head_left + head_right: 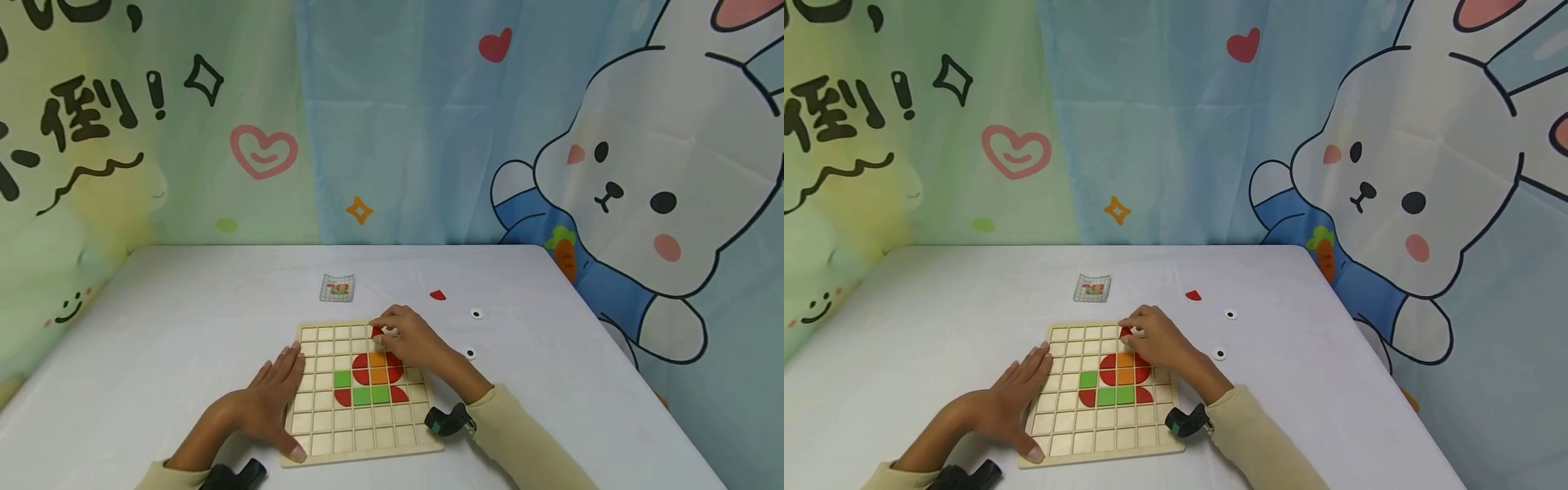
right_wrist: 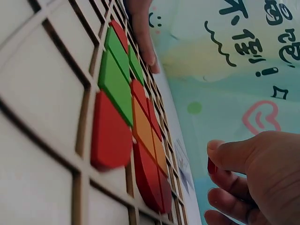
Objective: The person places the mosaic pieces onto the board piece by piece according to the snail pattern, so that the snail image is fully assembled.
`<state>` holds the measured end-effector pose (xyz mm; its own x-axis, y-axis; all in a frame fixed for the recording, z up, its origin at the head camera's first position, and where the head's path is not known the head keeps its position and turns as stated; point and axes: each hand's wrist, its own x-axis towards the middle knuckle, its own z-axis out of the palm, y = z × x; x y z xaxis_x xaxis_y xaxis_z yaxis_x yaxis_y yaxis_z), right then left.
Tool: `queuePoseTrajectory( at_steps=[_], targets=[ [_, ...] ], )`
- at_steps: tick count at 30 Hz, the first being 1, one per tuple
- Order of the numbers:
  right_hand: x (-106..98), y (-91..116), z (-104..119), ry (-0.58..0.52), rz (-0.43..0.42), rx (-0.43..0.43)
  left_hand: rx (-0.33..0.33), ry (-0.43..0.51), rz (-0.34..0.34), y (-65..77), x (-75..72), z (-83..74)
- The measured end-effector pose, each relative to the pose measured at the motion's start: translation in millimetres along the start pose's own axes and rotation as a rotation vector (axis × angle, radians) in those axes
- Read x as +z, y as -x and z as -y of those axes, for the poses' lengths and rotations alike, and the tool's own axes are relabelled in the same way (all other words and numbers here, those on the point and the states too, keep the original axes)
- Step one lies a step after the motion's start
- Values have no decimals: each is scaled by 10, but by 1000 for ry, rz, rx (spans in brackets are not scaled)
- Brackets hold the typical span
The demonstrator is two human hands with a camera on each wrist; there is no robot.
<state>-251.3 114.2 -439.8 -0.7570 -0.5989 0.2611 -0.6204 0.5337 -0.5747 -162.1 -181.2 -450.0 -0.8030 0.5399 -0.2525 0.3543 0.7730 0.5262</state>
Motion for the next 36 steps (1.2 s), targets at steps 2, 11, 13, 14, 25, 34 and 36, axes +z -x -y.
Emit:
queuePoseTrajectory(
  at_steps=[2,11,13,14,25,34,36],
  targets=[
    [22,-10,25,11,10,-18,-3,2,-3,12,-4,-13],
    [104,-26,162,-4,68,-50,-5,-22,7,39,-78,-153],
    [138,-40,204,1,89,-41,1,-16,5,45,-75,-141],
    [154,-47,229,1,99,-35,3,-7,8,47,-74,-131],
    [334,-108,370,77,178,-62,6,-4,11,10,-33,-34],
    [418,-121,345,105,190,-65,-14,-38,-14,-22,48,40],
    [416,-122,343,112,188,-67,-11,-37,-27,-28,64,58]
  ],
)
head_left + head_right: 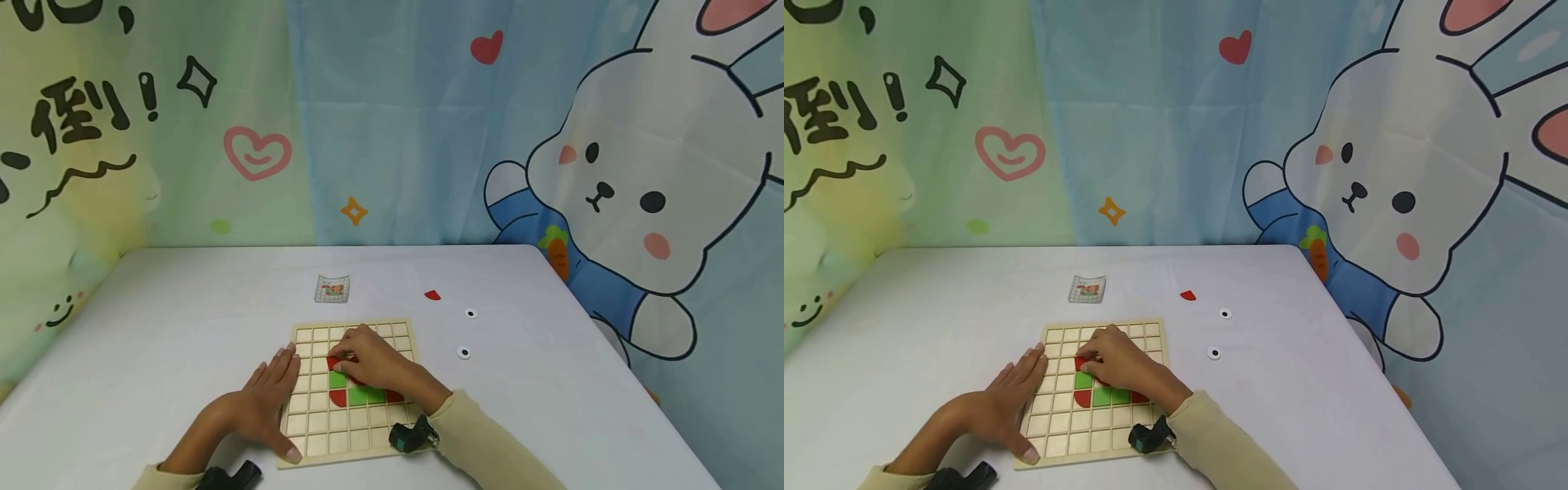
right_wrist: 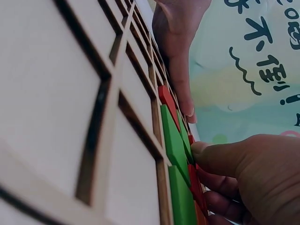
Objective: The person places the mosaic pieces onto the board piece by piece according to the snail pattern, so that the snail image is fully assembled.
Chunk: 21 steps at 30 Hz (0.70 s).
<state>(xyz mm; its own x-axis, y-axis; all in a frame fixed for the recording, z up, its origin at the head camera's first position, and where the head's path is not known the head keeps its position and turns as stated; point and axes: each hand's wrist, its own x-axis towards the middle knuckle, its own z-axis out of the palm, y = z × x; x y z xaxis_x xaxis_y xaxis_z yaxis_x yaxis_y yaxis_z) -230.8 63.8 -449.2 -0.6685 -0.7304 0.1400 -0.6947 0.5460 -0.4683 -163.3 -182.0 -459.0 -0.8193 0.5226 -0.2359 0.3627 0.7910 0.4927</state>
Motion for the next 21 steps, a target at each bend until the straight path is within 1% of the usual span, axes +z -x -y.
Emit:
queuePoseTrajectory(
  at_steps=[2,7,8,10,15,18,21],
  targets=[
    [5,0,-8,2,1,-7,5,0,-2,-7,7,13],
    [6,4,-11,49,9,-60,4,-3,6,-16,2,9],
    [5,3,-9,58,11,-69,6,8,4,-12,-2,4],
    [2,4,-3,65,17,-74,0,11,8,-11,-5,0],
    [-16,4,10,23,23,-22,-18,3,15,-12,-11,-9],
    [-21,5,14,4,21,8,-1,29,20,1,-38,-34],
    [-18,6,12,4,22,12,24,61,30,23,-73,-67]
  ],
)
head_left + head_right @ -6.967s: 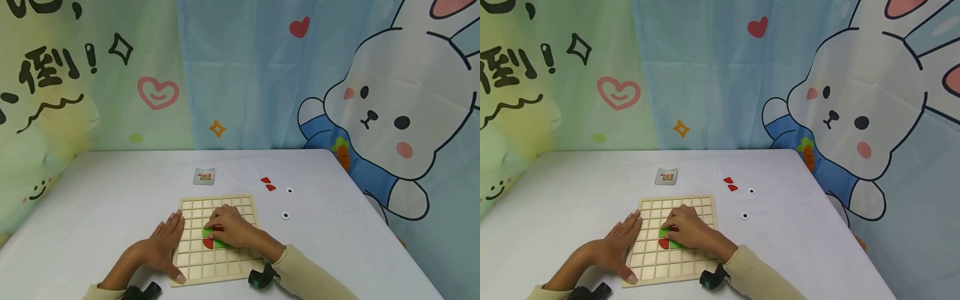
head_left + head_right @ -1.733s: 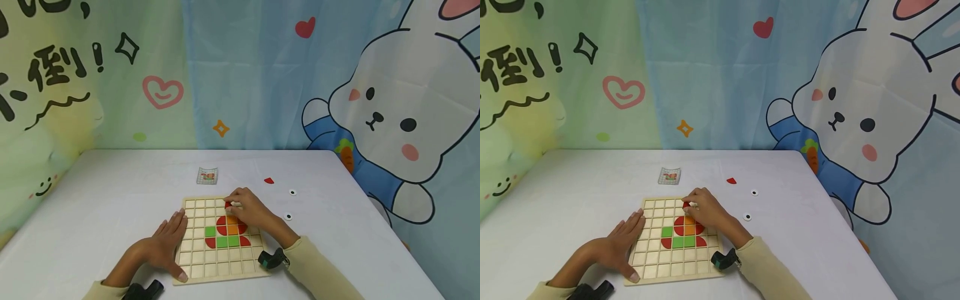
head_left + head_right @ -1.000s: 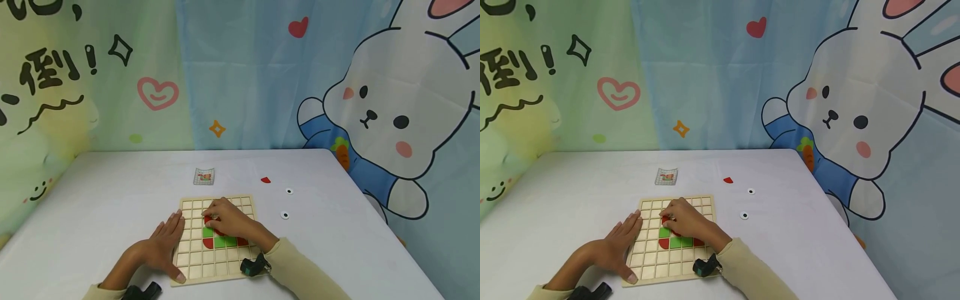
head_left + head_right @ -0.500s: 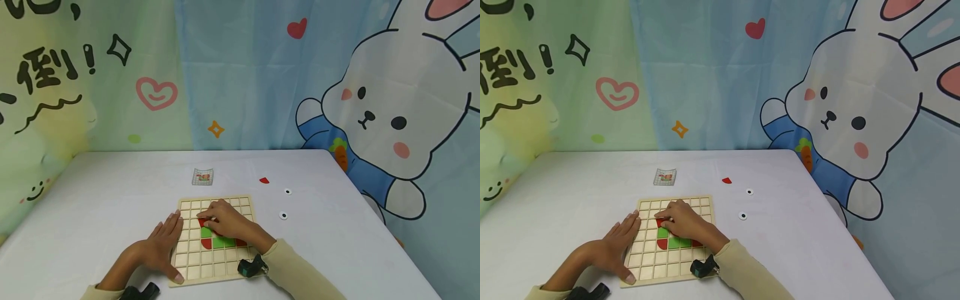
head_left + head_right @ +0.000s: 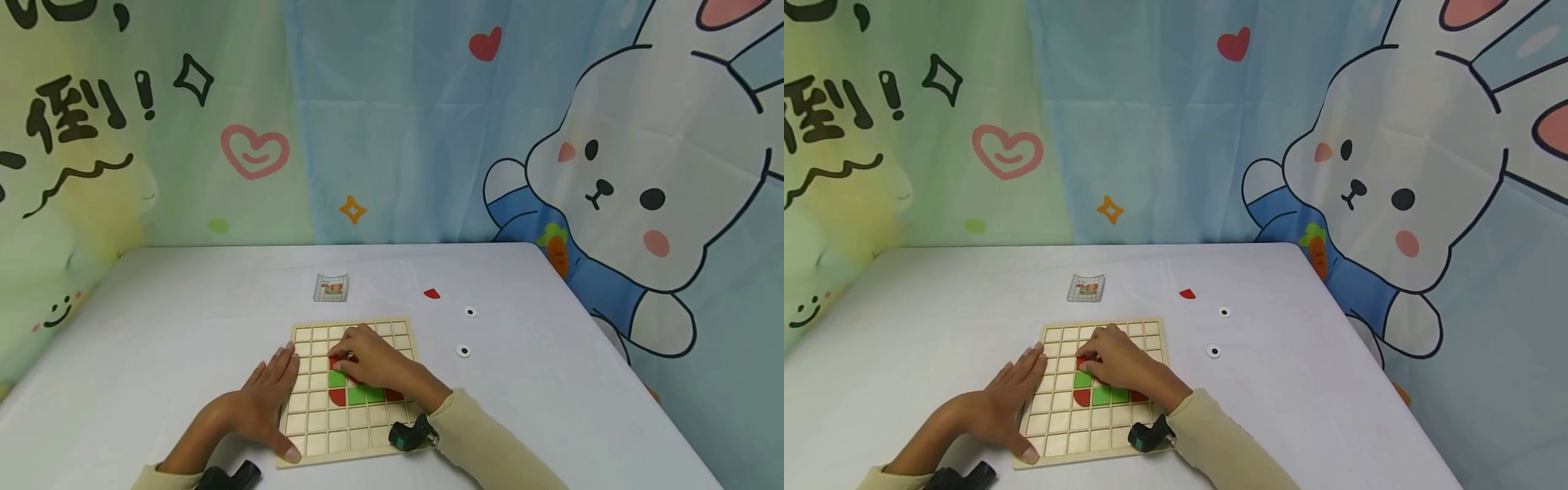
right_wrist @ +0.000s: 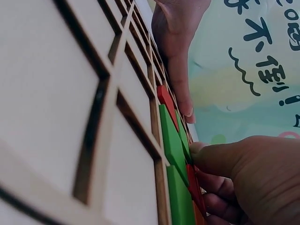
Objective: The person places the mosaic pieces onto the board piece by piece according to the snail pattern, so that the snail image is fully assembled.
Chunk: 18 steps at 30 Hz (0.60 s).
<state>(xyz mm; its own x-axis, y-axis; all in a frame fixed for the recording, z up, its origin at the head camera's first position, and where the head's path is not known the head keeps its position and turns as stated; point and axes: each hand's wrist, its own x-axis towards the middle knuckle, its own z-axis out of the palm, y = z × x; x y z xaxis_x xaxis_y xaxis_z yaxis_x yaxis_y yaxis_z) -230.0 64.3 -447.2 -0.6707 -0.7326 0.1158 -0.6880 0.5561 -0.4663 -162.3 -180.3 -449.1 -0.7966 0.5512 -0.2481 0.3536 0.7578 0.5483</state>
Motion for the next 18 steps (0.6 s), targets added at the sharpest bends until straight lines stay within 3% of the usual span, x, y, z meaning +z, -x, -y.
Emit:
queuePoseTrajectory(
  at_steps=[3,9,18],
  targets=[
    [-12,-1,-8,-18,-1,-9,11,7,-2,8,-6,-1],
    [-95,-5,-66,-71,-58,-21,-29,-53,-19,-27,53,63],
    [-229,31,-302,-160,-187,59,-31,-62,-40,-29,72,70]
  ],
)
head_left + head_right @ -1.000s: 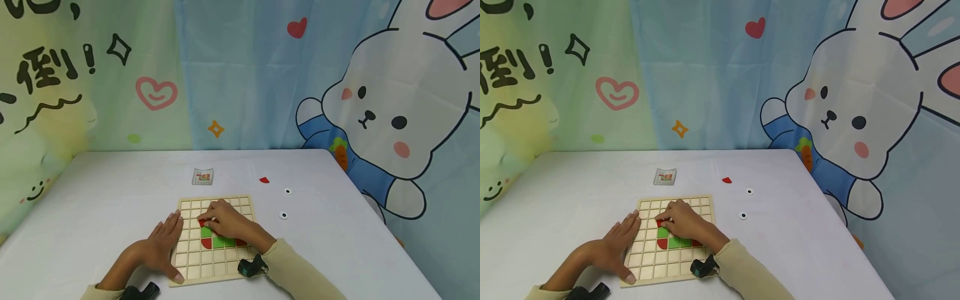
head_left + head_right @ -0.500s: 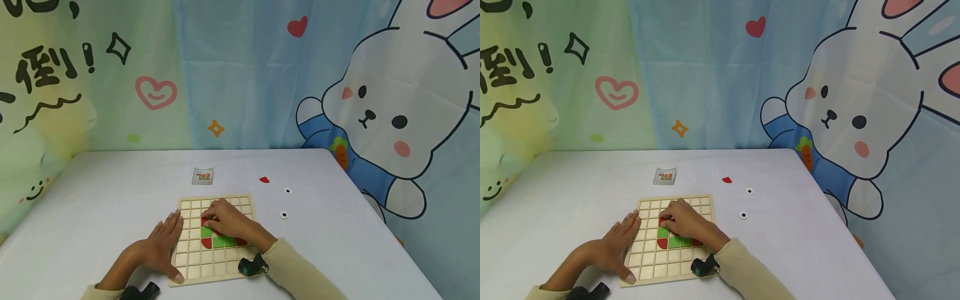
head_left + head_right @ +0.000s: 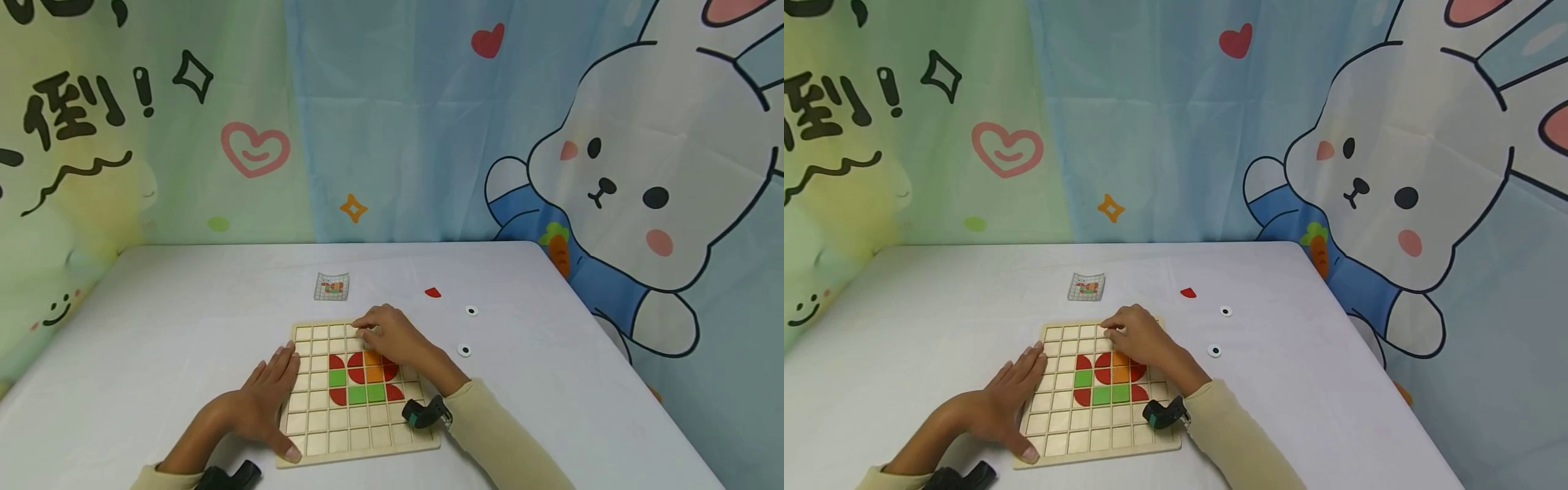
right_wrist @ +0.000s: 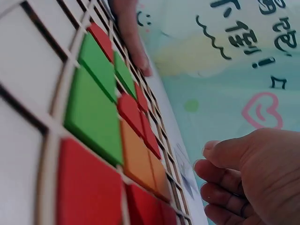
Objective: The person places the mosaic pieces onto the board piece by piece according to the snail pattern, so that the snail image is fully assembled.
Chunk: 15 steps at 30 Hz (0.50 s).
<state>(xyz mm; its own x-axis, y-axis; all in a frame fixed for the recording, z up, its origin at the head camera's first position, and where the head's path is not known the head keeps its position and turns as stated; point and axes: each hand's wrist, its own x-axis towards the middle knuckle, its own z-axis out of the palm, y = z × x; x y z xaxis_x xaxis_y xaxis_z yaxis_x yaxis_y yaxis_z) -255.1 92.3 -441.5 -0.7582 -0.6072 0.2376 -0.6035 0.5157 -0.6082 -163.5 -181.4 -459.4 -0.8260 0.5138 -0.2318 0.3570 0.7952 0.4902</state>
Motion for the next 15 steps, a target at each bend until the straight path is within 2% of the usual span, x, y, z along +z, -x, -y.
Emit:
queuePoseTrajectory(
  at_steps=[6,15],
  targets=[
    [-148,8,-105,-4,-61,17,-9,-5,-5,0,6,7],
    [-352,109,-370,4,-173,132,-5,29,22,29,-63,-82]
  ],
)
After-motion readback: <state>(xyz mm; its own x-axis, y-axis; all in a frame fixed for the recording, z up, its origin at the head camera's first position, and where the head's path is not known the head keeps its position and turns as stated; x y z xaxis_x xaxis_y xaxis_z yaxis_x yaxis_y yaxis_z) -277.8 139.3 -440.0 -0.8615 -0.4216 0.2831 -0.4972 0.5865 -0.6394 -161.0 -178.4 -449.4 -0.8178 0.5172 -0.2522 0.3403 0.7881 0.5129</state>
